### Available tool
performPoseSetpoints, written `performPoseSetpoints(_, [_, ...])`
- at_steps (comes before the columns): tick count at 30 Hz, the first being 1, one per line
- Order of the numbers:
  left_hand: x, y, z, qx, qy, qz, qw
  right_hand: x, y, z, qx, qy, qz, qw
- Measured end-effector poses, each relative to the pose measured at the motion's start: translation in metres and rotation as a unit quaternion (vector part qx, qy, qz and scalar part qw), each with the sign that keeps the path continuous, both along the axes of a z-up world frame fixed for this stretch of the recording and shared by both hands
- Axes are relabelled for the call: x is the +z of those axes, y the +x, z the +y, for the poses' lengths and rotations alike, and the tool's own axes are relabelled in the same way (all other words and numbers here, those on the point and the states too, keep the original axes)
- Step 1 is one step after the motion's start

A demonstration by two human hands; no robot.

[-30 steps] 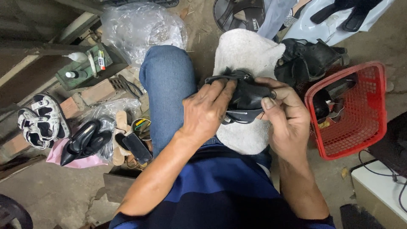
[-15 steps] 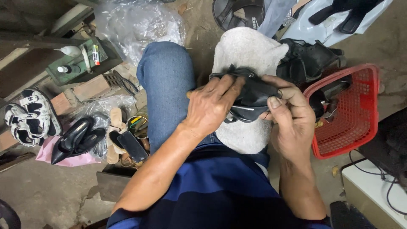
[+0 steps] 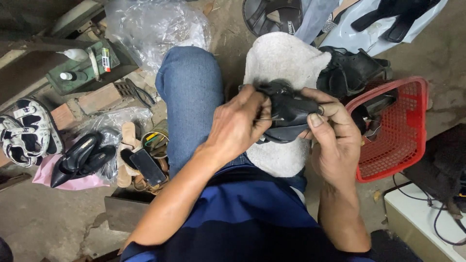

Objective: The person sits on the floor and sews a black shoe using a needle and thread. They repeatedly push the needle through the shoe's upper and pull the thread to stitch it, occasionally adjusting the shoe's position on their lap.

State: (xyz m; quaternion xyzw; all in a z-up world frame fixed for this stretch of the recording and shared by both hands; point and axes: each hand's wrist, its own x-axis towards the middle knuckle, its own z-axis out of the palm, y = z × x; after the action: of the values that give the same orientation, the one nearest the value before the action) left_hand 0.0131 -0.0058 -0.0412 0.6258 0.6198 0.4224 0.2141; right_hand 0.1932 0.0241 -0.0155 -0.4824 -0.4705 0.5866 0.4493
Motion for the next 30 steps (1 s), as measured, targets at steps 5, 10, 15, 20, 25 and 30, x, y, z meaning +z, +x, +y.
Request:
performPoseSetpoints(5, [0.004,-0.013,-0.003,-0.038,-0.100,-0.123,0.987,0.001,0.002,0.002,-0.004,-0.002,-0.010,1.000])
performPoseSetpoints(10, [-0.015,-0.016,-0.011,-0.036,-0.174,-0.319,0.931,-0.001,0.005,0.003,-0.005,-0.008,0.009,1.000])
performPoseSetpoints(15, [0.002,-0.036,-0.022,-0.148,-0.264,-0.455,0.838,0.003,0.002,0.004,0.000,-0.010,-0.012,1.000])
performPoseSetpoints(20, [0.023,-0.057,-0.036,-0.205,-0.204,-0.435,0.853,0.005,0.004,0.005,0.004,-0.005,-0.023,1.000])
performPoseSetpoints(25, [0.046,-0.079,-0.041,-0.163,-0.113,-0.395,0.897,0.011,-0.001,0.006,0.006,0.008,-0.027,1.000])
performPoseSetpoints(30, [0.040,-0.071,-0.035,-0.148,-0.070,-0.527,0.834,0.026,-0.001,0.013,0.149,0.011,-0.101,0.984])
